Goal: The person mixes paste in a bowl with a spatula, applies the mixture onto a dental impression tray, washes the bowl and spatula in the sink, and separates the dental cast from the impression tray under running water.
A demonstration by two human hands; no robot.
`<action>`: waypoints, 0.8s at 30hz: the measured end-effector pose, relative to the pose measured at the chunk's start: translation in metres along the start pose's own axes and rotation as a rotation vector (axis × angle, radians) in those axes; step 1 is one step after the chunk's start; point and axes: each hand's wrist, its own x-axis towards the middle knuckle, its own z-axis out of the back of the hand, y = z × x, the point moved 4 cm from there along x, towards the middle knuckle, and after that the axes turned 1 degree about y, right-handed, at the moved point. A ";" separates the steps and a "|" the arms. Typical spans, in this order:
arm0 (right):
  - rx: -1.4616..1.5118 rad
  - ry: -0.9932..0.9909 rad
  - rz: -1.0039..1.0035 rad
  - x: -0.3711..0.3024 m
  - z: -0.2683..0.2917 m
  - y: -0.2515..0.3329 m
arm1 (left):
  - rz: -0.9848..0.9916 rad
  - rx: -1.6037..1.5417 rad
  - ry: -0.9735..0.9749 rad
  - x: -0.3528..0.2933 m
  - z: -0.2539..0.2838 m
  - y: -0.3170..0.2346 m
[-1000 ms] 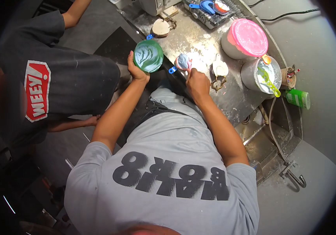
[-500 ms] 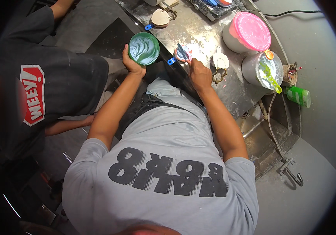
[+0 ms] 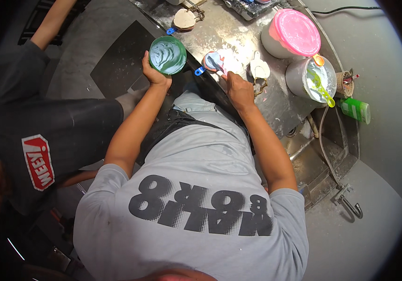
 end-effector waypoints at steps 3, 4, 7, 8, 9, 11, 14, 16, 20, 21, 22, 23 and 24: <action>0.038 0.024 -0.005 -0.001 0.002 -0.002 | 0.013 -0.008 0.005 -0.003 -0.008 0.000; 0.062 0.046 0.000 -0.002 0.001 -0.003 | 0.018 -0.008 0.007 -0.005 -0.012 0.000; 0.049 0.099 -0.018 -0.004 0.002 -0.004 | 0.027 -0.016 0.021 -0.007 -0.016 -0.001; 0.049 0.099 -0.017 -0.004 0.002 -0.004 | 0.026 -0.016 0.020 -0.007 -0.016 0.000; 0.058 0.069 -0.006 -0.004 0.003 -0.003 | 0.022 -0.017 0.023 -0.006 -0.015 0.000; 0.066 0.038 0.006 -0.004 0.004 -0.003 | 0.017 -0.018 0.026 -0.004 -0.015 0.001; 0.043 0.059 0.028 -0.002 0.004 -0.003 | 0.017 -0.022 0.018 -0.006 -0.017 0.001; 0.052 0.085 -0.009 -0.003 0.003 -0.005 | 0.036 -0.023 0.035 -0.011 -0.022 -0.002; 0.041 0.059 -0.006 0.001 0.006 -0.002 | 0.034 -0.013 0.013 -0.014 -0.023 -0.006; 0.043 0.021 0.004 0.003 0.006 -0.002 | 0.035 -0.015 0.019 -0.015 -0.024 -0.006; 0.044 -0.016 0.014 0.004 0.007 -0.002 | 0.035 -0.016 0.024 -0.016 -0.024 -0.007; 0.045 -0.016 0.014 0.005 0.005 -0.002 | 0.034 -0.015 0.024 -0.016 -0.024 -0.007; 0.060 -0.001 -0.020 0.006 0.004 -0.005 | 0.036 -0.017 0.020 -0.016 -0.023 -0.007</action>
